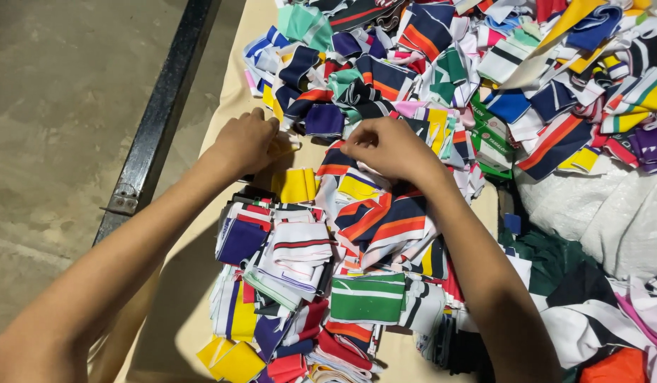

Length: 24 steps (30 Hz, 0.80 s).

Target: Trimming loose threads from small fabric scraps using scissors in a production environment.

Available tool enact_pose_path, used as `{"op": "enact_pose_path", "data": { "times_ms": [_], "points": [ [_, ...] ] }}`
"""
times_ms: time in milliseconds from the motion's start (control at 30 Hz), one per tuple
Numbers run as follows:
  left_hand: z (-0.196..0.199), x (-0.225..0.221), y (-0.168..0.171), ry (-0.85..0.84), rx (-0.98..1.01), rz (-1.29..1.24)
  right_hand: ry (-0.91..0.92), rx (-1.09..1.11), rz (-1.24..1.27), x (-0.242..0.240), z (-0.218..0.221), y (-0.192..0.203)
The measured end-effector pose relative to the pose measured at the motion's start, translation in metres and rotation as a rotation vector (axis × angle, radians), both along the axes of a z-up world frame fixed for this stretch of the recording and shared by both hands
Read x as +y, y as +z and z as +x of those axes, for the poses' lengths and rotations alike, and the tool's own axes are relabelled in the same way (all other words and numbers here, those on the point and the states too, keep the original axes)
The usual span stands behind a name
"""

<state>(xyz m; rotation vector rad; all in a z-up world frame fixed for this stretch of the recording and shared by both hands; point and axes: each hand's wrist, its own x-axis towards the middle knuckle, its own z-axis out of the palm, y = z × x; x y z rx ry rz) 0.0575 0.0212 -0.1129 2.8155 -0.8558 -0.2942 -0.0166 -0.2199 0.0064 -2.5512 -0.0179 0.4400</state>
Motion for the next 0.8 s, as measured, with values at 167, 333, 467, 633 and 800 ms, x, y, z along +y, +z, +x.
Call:
{"op": "enact_pose_path", "data": {
  "times_ms": [167,333,467,633,800],
  "points": [
    [0.007,-0.003,-0.019,0.073,0.212,-0.211,-0.013,0.025,0.018,-0.005,-0.008,-0.003],
    [0.002,-0.005,0.016,0.159,0.406,-0.437,-0.023,0.055,0.021,0.006,-0.022,0.018],
    [-0.006,-0.025,0.048,0.224,0.494,-0.838,-0.05,-0.053,0.099,-0.012,-0.015,0.006],
    [0.008,-0.086,0.072,0.3,0.511,-1.023,-0.249,-0.181,0.098,-0.04,-0.017,0.03],
    [0.039,-0.15,0.052,0.301,0.111,-0.903,-0.317,-0.378,-0.181,-0.089,-0.019,0.015]
  ]
}}
